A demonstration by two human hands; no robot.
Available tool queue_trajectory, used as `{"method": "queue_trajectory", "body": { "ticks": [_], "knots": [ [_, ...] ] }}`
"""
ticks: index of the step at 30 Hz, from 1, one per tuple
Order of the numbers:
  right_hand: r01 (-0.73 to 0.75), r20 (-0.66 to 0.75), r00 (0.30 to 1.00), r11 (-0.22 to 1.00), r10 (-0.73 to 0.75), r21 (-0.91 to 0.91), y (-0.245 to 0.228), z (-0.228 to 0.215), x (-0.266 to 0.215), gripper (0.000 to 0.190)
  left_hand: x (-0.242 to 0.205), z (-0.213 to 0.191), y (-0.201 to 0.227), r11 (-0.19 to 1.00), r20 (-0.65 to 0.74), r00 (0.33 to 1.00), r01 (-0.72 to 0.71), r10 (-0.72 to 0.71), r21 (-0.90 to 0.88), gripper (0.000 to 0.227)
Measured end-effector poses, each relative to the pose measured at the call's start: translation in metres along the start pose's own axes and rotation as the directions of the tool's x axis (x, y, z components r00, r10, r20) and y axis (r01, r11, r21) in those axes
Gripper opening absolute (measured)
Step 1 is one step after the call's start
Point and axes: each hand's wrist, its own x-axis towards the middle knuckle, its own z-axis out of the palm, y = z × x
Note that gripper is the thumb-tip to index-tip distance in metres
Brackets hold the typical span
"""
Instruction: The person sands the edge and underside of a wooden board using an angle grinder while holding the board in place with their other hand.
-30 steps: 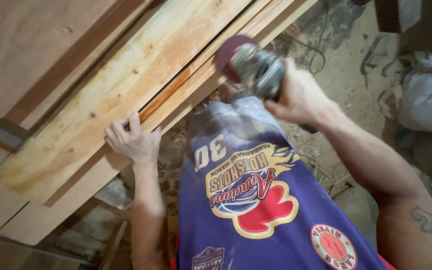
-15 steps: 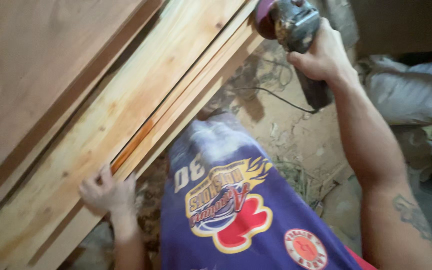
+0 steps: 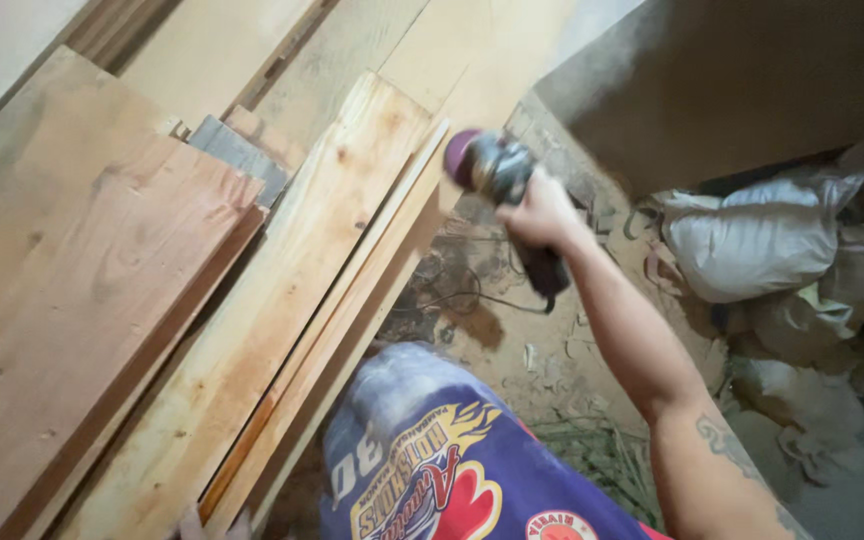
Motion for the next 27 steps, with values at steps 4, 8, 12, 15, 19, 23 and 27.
{"method": "queue_trajectory", "body": {
  "ticks": [4, 8, 12, 15, 19, 23, 27],
  "knots": [
    [0.073, 0.2, 0.975, 0.989, -0.098, 0.128, -0.028, 0.024, -0.066, 0.069, -0.002, -0.004, 0.001, 0.999, 0.005, 1.0, -0.022, 0.022, 0.024, 0.047],
    [0.211, 0.417, 0.891, 0.977, -0.181, -0.025, -0.043, 0.04, -0.097, 0.07, -0.005, -0.007, -0.001, 0.996, 0.027, 0.997, -0.074, 0.073, 0.04, 0.043],
    [0.154, 0.499, 0.861, 0.986, -0.101, -0.067, -0.036, 0.033, -0.086, 0.075, -0.014, -0.026, -0.016, 0.99, 0.052, 0.992, -0.122, 0.118, 0.077, 0.039],
    [0.078, 0.313, 0.948, 0.996, -0.064, -0.034, -0.022, 0.017, -0.054, 0.068, -0.018, -0.037, -0.015, 0.984, 0.027, 0.989, -0.15, 0.148, 0.092, 0.036],
    [-0.152, 0.201, 0.969, 0.988, 0.145, 0.018, 0.008, -0.01, 0.009, 0.076, -0.016, -0.069, -0.011, 0.947, 0.002, 0.954, -0.297, 0.299, 0.124, 0.032],
    [-0.093, 0.007, 0.996, 0.995, 0.093, -0.043, 0.051, -0.024, 0.054, 0.045, -0.018, -0.095, 0.012, 0.92, 0.335, 0.916, -0.308, 0.219, 0.241, 0.038],
    [0.095, -0.159, 0.983, 0.995, -0.09, 0.023, 0.094, -0.017, 0.038, 0.045, -0.007, -0.086, 0.05, 0.941, 0.015, 0.947, 0.315, -0.319, 0.123, 0.073]
  ]
}}
